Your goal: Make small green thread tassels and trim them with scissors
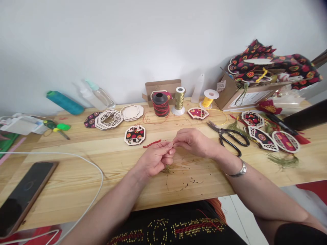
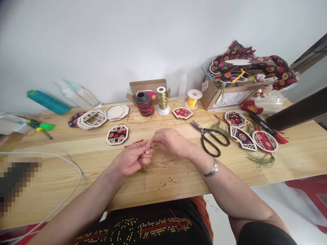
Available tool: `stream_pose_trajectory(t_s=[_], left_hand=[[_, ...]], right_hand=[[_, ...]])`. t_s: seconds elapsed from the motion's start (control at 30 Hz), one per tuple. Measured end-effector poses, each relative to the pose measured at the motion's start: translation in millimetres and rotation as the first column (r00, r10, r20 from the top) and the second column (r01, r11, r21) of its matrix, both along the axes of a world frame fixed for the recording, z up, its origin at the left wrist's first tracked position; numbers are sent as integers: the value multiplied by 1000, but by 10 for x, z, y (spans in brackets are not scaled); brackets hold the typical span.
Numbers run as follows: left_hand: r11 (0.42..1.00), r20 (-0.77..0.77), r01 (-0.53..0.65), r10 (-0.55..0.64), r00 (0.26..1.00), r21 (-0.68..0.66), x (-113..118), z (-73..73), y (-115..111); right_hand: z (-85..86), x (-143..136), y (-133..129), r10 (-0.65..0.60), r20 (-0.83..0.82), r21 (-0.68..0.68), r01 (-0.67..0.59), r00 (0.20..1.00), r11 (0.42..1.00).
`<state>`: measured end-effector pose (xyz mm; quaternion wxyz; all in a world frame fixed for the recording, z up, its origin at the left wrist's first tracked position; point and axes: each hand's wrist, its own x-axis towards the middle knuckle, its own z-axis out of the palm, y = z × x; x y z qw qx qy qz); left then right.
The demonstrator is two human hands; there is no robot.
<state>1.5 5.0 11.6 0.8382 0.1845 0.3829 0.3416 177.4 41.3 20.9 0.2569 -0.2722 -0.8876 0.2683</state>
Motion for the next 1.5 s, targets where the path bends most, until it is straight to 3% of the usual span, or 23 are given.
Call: stream_pose_trajectory(t_s=[0.27,0.5,0.7,0.9,1.3,1.4,1.5], left_hand=[[1000,-12,-26,26,1000,8,6,1,-12],[990,-164,-28,50,985,135,10,33,-38],[987,-273,-49,89,958,152,29,44,-49],[975,-337,-113,174,925,193,38,32,-66],[961,-386,-123,214,897,249,40,25,-66],[960,-388,-133,222,894,245,40,24,-67],[960,-388,-140,229,893,244,33,16,-63]], right_hand=[[-23,10,47,-59,-80,29,62,995,998],[-19,48,80,-40,-87,-29,37,995,999],[-24,73,113,-72,-62,-32,71,995,997],[-41,77,129,-110,-76,17,111,991,994],[-60,79,136,-242,-32,123,244,970,962],[-59,76,157,-341,-11,184,338,940,923],[17,128,175,-543,53,370,488,838,790]])
